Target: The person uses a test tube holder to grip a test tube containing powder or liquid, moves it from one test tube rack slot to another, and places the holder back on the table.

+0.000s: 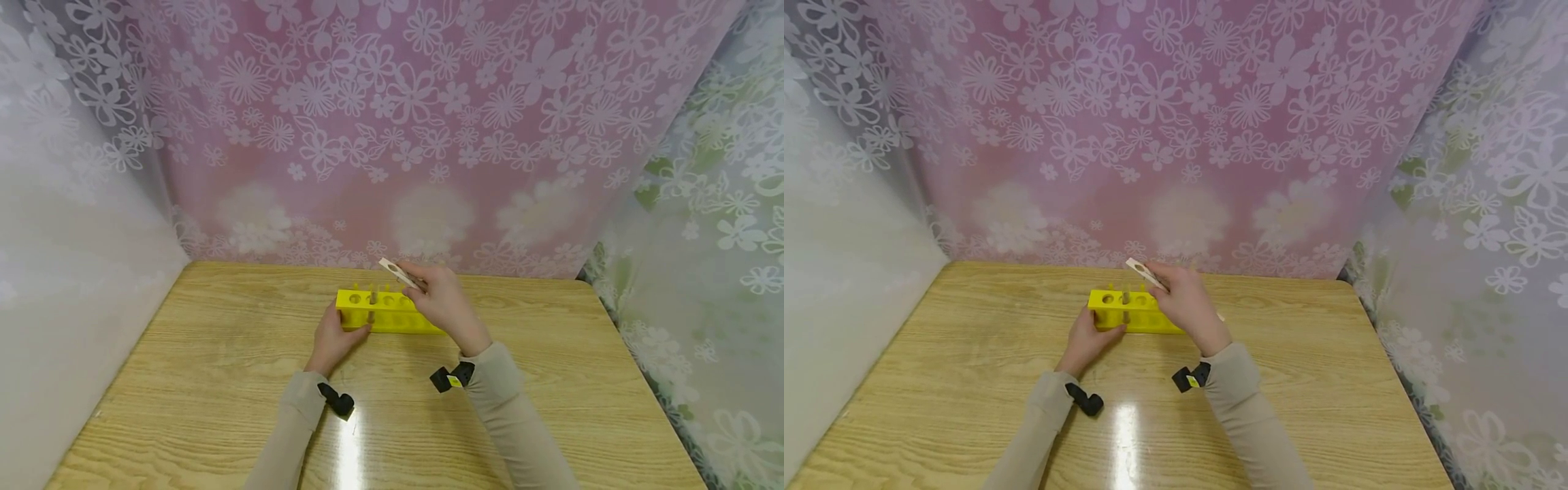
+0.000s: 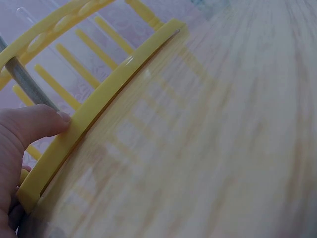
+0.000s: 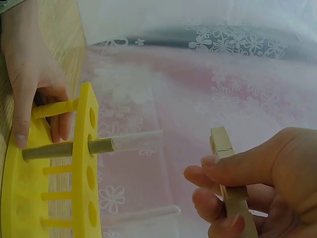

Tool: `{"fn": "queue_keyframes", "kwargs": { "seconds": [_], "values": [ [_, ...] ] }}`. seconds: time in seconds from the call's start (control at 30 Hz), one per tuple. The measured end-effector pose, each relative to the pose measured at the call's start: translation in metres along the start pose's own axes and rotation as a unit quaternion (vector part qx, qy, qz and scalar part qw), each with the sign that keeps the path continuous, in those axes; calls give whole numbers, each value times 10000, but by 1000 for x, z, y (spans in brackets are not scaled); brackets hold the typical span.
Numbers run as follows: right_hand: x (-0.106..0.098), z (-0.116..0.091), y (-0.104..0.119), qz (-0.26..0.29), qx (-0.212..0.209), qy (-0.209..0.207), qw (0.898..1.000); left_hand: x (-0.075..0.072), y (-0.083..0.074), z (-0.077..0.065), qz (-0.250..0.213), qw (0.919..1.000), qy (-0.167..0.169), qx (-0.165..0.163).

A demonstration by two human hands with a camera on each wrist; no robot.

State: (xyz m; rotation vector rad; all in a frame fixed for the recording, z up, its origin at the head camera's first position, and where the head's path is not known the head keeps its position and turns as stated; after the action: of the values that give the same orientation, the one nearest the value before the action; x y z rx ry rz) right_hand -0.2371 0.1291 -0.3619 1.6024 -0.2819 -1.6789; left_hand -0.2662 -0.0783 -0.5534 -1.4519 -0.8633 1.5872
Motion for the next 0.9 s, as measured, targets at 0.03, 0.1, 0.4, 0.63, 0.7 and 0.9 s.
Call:
{"fn": "queue_keyframes", "kwargs": {
  "seconds": [0.03, 0.1, 0.4, 0.63, 0.7, 0.9],
  "values": [
    [1, 1, 1, -25, -3, 3, 10000, 0, 0, 0, 8, 10000, 3, -9],
    [2, 3, 2, -80, -64, -5, 9999, 0, 0, 1, 32, 10000, 11, -20],
    [5, 8, 3, -134, -334, 10, 9994, -1, -1, 0, -57, 10000, 16, 45],
    [6, 9, 0, -194, -285, 52, 9994, 1, 1, 1, 0, 9999, -34, 105],
    [7, 9, 0, -202, -329, 58, 9992, 1, 2, 1, -20, 9999, -46, 125],
    [7, 9, 0, -139, -316, 154, 9993, 1, 3, 2, -33, 9999, -56, 87]
  ]
}}
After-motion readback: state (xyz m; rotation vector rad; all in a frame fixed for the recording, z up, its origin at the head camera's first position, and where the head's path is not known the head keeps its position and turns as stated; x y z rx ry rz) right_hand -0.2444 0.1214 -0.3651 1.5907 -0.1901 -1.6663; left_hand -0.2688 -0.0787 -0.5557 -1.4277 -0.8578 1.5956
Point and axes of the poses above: each hand's wrist, its own z-axis towards the middle knuckle, its own x-axis out of the palm, y = z × x, the point moved 3 cm from there along z, towards the middle knuckle, and after that the axes turned 2 degrees about y, right-handed, at the moved point
